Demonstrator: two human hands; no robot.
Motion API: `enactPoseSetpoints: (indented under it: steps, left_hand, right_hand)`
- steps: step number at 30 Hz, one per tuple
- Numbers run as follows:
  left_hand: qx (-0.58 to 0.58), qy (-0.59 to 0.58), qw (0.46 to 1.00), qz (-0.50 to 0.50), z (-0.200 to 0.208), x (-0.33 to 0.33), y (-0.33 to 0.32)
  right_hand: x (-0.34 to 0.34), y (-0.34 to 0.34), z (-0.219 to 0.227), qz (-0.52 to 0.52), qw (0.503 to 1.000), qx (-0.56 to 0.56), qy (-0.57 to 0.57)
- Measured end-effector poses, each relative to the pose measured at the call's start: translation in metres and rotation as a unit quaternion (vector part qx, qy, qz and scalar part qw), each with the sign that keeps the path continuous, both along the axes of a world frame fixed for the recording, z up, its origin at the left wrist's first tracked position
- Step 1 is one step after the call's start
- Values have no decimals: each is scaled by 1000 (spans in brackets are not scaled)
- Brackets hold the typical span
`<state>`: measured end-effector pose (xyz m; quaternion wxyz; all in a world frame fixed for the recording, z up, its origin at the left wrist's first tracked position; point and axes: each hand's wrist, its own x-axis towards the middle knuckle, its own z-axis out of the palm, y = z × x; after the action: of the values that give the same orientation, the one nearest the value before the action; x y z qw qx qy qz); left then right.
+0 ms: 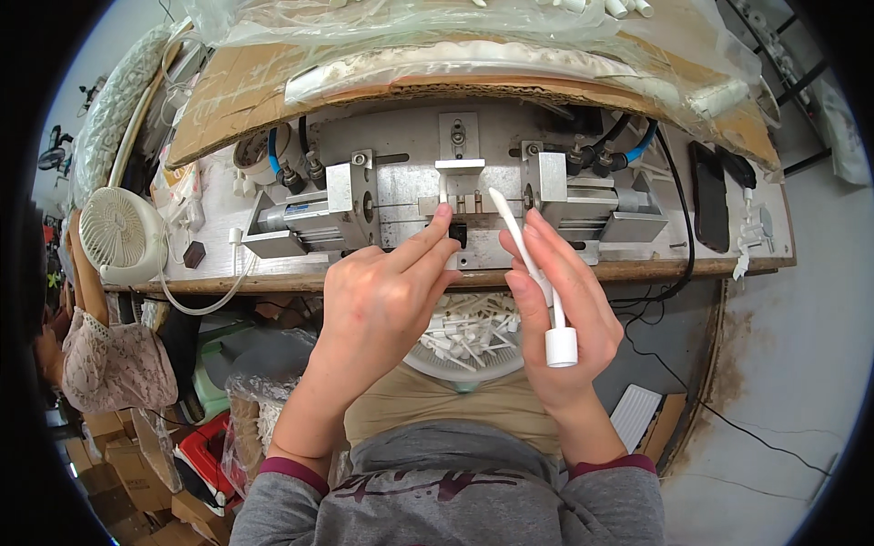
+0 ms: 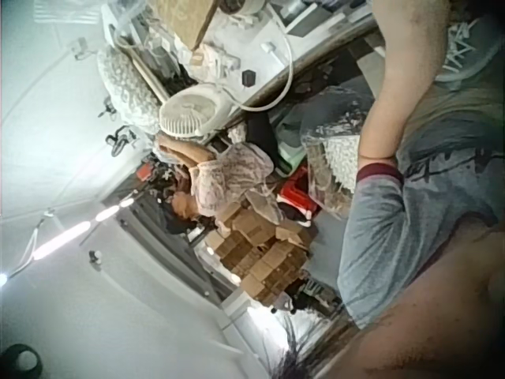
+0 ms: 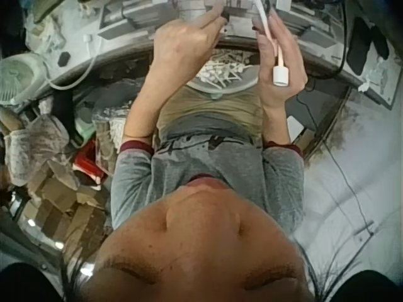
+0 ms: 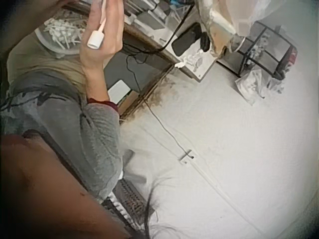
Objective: Assembling small white plastic components using a pneumatic jig in a workshop environment.
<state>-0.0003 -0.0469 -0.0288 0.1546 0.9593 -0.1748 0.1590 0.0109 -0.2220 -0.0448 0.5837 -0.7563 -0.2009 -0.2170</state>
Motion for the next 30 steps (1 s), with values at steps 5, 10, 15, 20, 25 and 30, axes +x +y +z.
enactPoseSetpoints:
  steps: [5,10,15,20,25,30]
  left_hand:
    - [-54,-32,998,-9,0,-1,0]
    - [-236,-102,963,-78,0,-20,-22]
    - [-276,-45,959,-49,2,-27,-21]
    - [-255,-9,967,4,0,-27,-7]
    - [1,-28,1000,-4,-3,-13,-6]
    - [33,-2,999,-15,6,2,-3]
  right_hand:
    - [-6,3,0,12,993,89,75]
    - [-16,12,-3,54,981,119,144]
    - [-25,10,-5,88,972,90,198]
    - [-19,0,0,45,991,-7,124]
    - [-19,-7,-5,136,987,64,53]
    - [-17,-3,-15,84,993,72,-25]
